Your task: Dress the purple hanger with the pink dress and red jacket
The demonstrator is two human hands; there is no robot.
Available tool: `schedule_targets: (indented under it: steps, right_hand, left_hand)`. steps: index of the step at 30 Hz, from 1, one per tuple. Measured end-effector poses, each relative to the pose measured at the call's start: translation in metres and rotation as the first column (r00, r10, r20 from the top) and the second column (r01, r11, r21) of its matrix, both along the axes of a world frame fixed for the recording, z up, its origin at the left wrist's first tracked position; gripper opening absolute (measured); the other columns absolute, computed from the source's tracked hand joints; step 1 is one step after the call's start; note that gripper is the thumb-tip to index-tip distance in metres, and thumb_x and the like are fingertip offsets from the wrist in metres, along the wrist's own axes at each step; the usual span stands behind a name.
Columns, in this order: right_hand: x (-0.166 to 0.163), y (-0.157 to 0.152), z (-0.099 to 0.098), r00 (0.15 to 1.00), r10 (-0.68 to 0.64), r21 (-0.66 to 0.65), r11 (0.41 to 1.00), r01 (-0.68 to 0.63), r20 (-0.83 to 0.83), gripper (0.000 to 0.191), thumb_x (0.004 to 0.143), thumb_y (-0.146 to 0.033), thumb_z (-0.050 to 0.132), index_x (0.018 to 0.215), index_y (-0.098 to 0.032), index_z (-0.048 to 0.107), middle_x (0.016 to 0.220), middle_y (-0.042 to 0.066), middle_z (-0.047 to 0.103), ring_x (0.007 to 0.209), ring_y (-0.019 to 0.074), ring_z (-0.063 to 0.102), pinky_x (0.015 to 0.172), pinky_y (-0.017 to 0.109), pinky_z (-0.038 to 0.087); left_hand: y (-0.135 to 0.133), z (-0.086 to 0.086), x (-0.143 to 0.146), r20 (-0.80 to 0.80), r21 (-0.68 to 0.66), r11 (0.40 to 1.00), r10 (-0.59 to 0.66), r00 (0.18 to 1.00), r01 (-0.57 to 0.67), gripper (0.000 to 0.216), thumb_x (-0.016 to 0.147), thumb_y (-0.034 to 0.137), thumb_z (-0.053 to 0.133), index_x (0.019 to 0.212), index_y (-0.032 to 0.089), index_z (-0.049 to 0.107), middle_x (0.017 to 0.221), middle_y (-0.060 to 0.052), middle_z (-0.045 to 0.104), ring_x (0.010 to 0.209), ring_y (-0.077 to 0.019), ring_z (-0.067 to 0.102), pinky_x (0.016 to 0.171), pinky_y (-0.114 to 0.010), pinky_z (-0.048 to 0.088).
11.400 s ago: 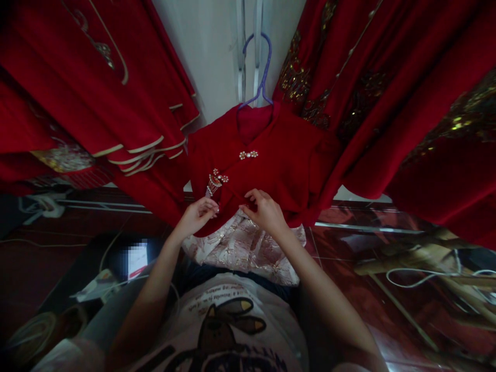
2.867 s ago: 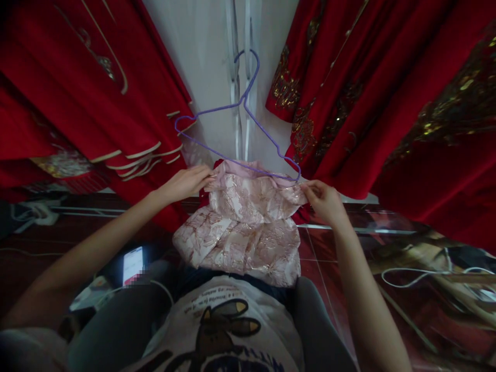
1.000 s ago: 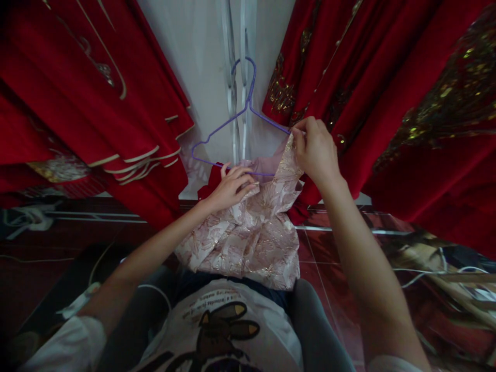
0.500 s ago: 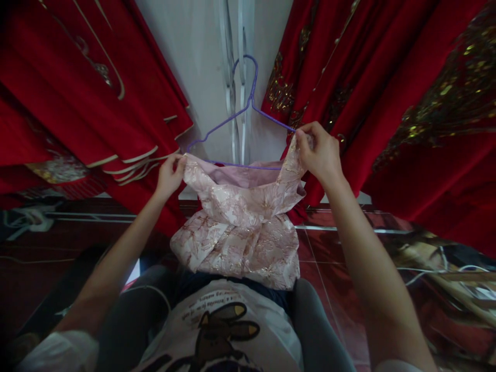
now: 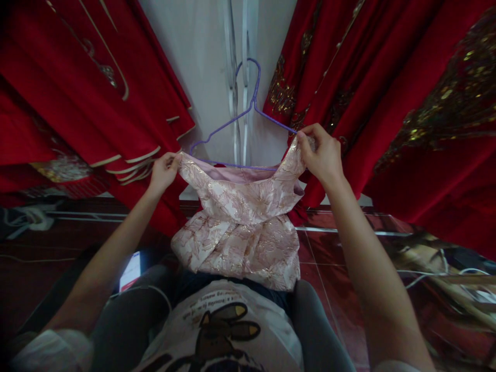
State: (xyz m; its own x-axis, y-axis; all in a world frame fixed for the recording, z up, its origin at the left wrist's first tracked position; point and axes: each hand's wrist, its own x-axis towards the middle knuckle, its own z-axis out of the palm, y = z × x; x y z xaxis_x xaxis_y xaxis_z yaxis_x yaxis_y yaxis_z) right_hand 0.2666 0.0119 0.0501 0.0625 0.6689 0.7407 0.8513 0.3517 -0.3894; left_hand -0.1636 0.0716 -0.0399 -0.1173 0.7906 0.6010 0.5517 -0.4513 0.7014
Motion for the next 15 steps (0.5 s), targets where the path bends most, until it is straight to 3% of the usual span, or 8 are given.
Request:
schedule_targets:
  steps: [6,10,15]
  right_hand:
    - [0.0,0.001,-0.001,0.999,0.022,0.01,1.0,-0.022,-0.024,0.021,0.092,-0.037,0.053,0.095,-0.021,0.066,0.08,0.003,0.068,0.064,0.0131,0.054,0.063,0.024,0.038]
    - [0.0,0.002,0.0,0.999,0.028,0.014,1.0,-0.027,-0.031,0.02,0.091,-0.037,0.054,0.093,-0.021,0.066,0.078,0.003,0.067,0.063,0.0126,0.052,0.063,0.024,0.038]
    - [0.001,0.002,0.001,0.997,0.055,-0.022,0.998,-0.057,-0.057,0.018,0.09,-0.037,0.055,0.09,-0.022,0.064,0.075,0.002,0.065,0.063,0.0128,0.051,0.061,0.024,0.037]
  left_hand:
    - [0.012,-0.009,-0.009,0.032,-0.192,0.981,0.025,0.999,-0.018,0.016,0.083,0.025,0.055,0.076,0.014,0.064,0.07,-0.002,0.064,0.061,-0.0134,0.057,0.063,-0.025,0.045]
    - [0.004,-0.001,-0.007,0.058,-0.073,0.993,-0.091,0.994,0.095,0.019,0.086,0.033,0.056,0.082,0.016,0.064,0.08,-0.004,0.068,0.073,-0.0148,0.064,0.072,-0.025,0.049]
    - [0.001,0.027,0.009,0.04,0.048,0.986,-0.164,0.986,0.162,0.026,0.088,0.042,0.058,0.087,0.017,0.064,0.085,-0.004,0.07,0.08,-0.0133,0.066,0.076,-0.022,0.051]
